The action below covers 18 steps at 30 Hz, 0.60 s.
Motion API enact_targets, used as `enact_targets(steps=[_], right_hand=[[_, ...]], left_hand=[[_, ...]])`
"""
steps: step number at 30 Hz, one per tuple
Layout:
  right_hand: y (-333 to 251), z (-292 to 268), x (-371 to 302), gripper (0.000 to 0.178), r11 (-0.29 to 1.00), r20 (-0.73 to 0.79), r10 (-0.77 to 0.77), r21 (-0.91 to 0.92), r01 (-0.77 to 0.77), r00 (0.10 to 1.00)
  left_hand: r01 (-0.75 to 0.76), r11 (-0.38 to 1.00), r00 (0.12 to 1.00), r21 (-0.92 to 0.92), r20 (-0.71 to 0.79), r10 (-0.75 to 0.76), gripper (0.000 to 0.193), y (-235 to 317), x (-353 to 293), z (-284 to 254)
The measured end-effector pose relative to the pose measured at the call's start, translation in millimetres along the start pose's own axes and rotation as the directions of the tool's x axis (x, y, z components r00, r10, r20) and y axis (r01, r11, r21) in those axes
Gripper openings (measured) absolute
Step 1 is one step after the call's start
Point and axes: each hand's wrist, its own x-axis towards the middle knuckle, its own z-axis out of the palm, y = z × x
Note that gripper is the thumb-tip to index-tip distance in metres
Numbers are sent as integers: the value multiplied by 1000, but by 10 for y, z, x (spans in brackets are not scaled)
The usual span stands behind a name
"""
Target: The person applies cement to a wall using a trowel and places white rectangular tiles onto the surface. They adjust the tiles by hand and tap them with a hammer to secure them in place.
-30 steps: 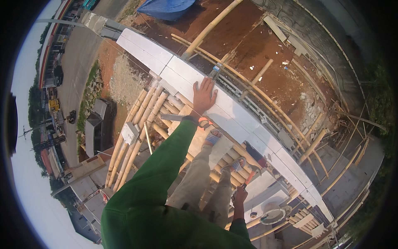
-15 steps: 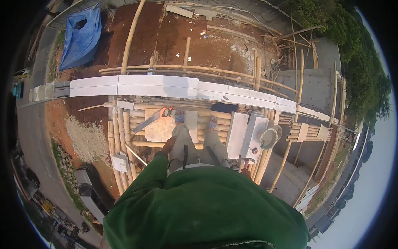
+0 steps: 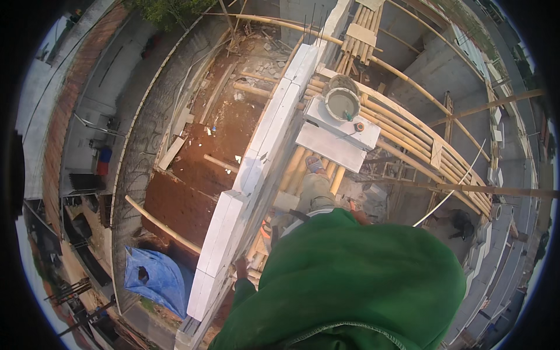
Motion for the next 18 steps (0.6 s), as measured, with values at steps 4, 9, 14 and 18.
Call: enact_targets(steps=[4, 9, 14, 18], right_hand=[[250, 1, 624, 23, 998, -45, 27, 65, -24, 999], [263, -793, 1879, 22, 984, -161, -147, -125, 127, 976], [-62, -1618, 3261, 37, 974, -355, 131, 221, -53, 926], [-317, -1896, 4209, 43, 906, -394, 267, 414, -90, 879]], left_hand=[[-64, 996, 998, -62, -18, 63, 32, 585, 324, -500], [118, 849, 990, -516, 128, -60, 44, 2087, 745, -466], [-200, 970, 904, -139, 356, 237, 40, 3916, 1498, 291], [-508, 860, 790, 39, 418, 448, 68, 5198, 1773, 1412]])
